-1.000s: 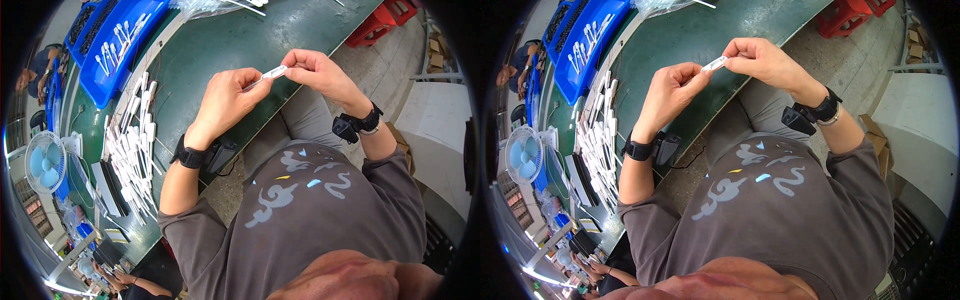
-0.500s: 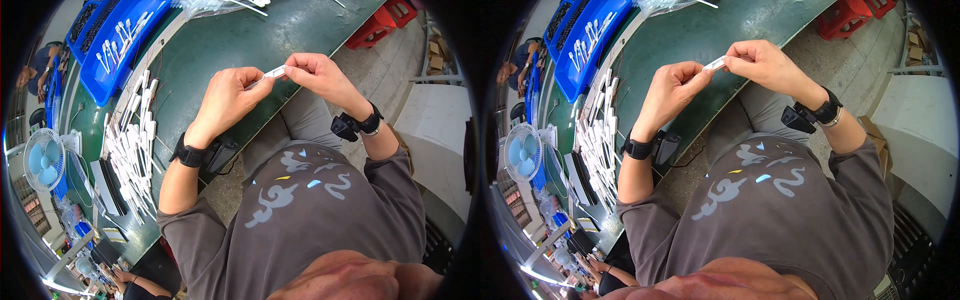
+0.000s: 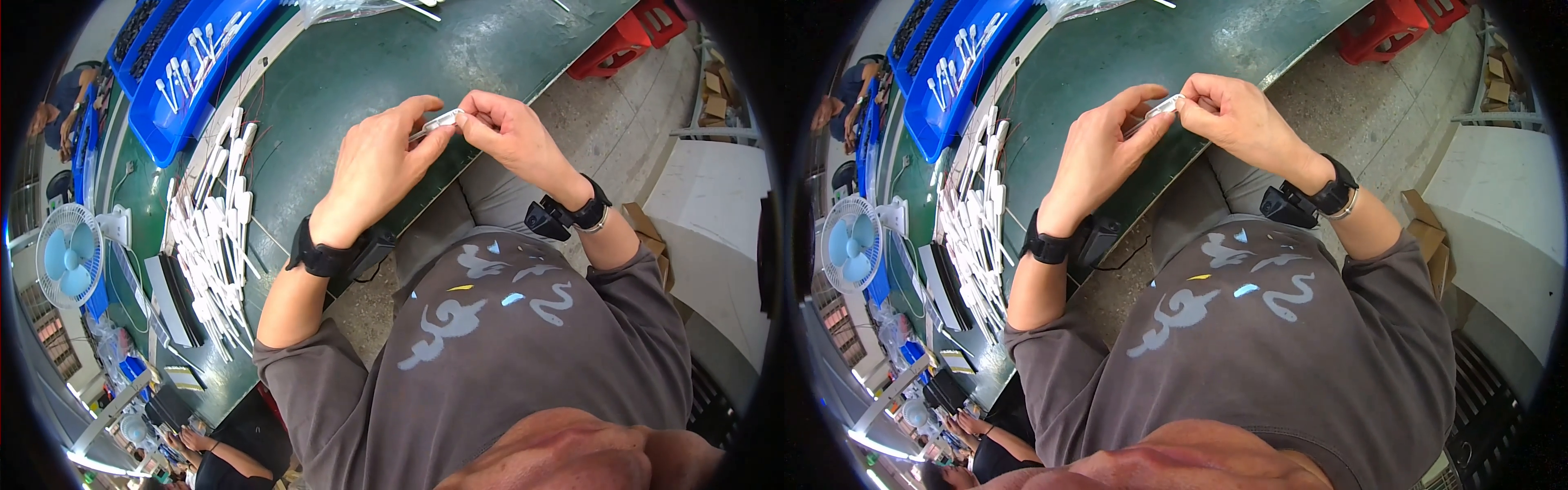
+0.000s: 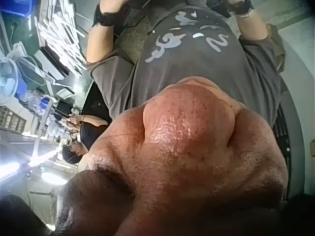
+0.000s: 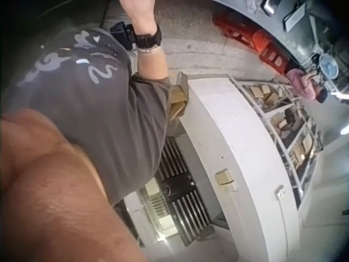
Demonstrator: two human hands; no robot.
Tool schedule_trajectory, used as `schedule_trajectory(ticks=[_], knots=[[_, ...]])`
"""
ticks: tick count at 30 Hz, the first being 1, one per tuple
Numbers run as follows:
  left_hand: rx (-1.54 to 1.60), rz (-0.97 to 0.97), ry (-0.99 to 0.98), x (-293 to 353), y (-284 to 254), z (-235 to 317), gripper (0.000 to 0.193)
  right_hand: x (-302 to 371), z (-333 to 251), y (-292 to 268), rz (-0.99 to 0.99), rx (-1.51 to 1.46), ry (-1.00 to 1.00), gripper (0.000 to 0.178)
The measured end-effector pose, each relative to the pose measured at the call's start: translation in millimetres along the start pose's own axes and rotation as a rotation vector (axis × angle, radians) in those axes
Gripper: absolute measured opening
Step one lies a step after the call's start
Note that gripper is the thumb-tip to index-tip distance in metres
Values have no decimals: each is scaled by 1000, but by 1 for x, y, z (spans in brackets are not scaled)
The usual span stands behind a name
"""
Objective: The person assembles antenna components by hand, inserting wires into white plastic housings and pressing the parts together. They pick up each housing and wire from the table, join them, and then place the completed units onto a growing pile of finished antennas.
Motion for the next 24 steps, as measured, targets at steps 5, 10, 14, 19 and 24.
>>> schedule_trajectory(ticks=[5, 10, 14, 19, 24], knots=[[60, 88, 25, 1, 2, 6, 24, 1, 1, 8, 30, -51, -10, 20], [117, 6, -34, -1, -5, 4, 26, 2, 2, 7, 10, -78, -34, 21], [141, 5, -77, -2, -6, 3, 27, -1, 2, 3, -58, -157, -29, 20], [211, 42, -117, -3, -6, -1, 27, 8, -4, -5, -9, -91, -60, 14], [312, -30, -189, -2, -2, -6, 29, 9, -20, -15, 184, 326, -382, 8]])
Point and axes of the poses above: each hand's wrist, its own x-axis away from the middle knuckle, its own y-axis out of the palm, z = x × y, the point moved 2 cm from there along -x, towards the middle knuckle, and after that the axes turned 2 degrees about -z, right-handed, at the moved point
